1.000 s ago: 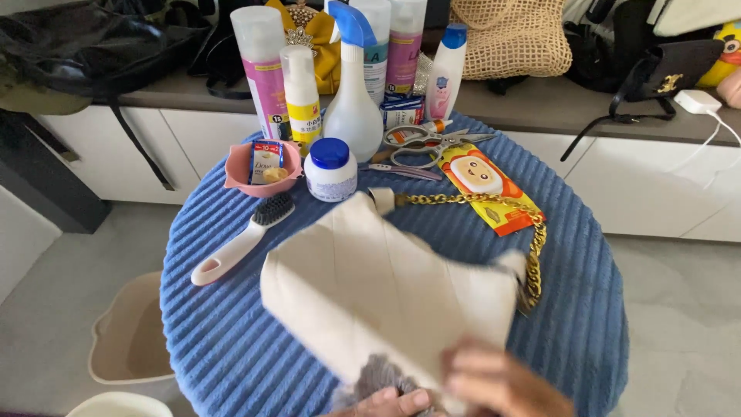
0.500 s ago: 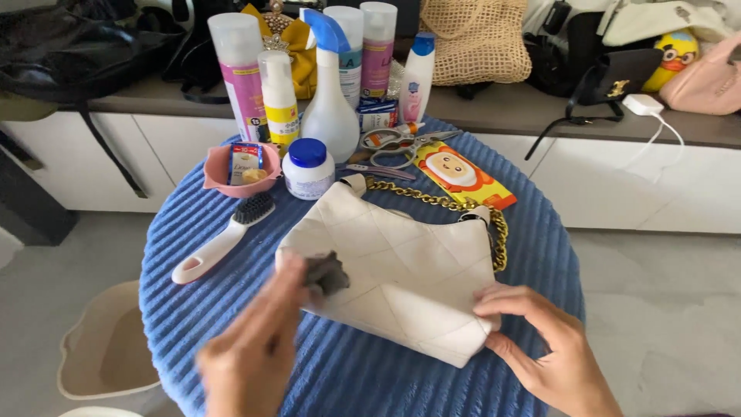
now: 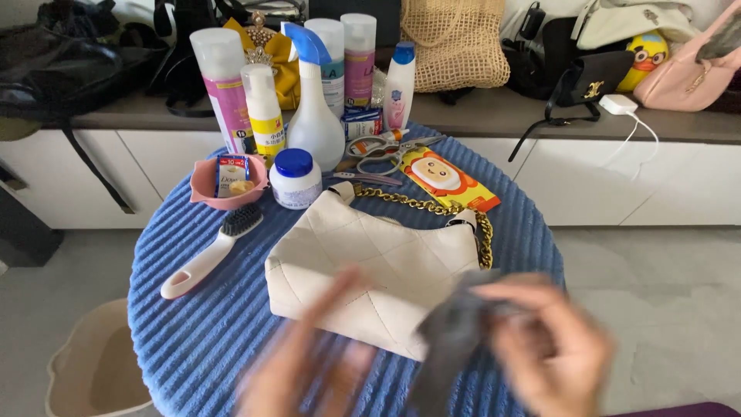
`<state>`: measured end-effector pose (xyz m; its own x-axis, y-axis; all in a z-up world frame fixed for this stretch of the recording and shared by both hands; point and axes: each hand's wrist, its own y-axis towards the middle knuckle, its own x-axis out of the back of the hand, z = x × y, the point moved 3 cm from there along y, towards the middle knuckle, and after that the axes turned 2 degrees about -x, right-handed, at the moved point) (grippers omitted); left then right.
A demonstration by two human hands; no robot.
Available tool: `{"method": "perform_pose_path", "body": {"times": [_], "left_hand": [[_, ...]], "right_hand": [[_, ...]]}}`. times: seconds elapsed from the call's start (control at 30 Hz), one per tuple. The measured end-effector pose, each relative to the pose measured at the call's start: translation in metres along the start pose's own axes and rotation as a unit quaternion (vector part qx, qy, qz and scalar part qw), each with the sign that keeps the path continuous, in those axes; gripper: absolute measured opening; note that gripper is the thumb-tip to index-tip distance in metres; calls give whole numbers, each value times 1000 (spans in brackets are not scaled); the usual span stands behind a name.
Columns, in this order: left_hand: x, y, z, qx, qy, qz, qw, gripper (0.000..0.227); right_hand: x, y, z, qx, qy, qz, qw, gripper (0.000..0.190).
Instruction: Polishing a white quilted leather bag with a damp cloth at a workshop table.
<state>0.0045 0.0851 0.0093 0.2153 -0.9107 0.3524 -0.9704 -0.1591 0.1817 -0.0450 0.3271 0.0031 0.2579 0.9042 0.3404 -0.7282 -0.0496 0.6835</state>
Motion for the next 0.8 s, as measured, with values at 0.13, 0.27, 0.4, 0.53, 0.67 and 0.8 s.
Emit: {"method": "perform_pose_path", "body": {"times": [0.13, 0.27, 0.4, 0.53, 0.67, 0.8], "left_hand": [[74, 45, 33, -54, 125, -100, 986, 44], [83, 72, 92, 143, 65, -5, 988, 65], [72, 70, 91, 141, 126, 80, 979, 55], [62, 53, 96, -26, 118, 96, 988, 102], [52, 34, 65, -23, 190, -18, 981, 85], [48, 41, 5, -112, 144, -104, 978, 99]], "right_hand": [[56, 8, -88, -132, 191, -11, 973, 25], [38, 49, -64, -448, -182, 157, 861, 70], [6, 62, -84, -448, -156, 250, 844, 72], [-5, 72, -94, -475, -47, 247, 844, 37], [14, 78, -75, -563, -4, 16, 826, 62], [40, 124, -76, -385, 107, 47, 915, 8]]}}
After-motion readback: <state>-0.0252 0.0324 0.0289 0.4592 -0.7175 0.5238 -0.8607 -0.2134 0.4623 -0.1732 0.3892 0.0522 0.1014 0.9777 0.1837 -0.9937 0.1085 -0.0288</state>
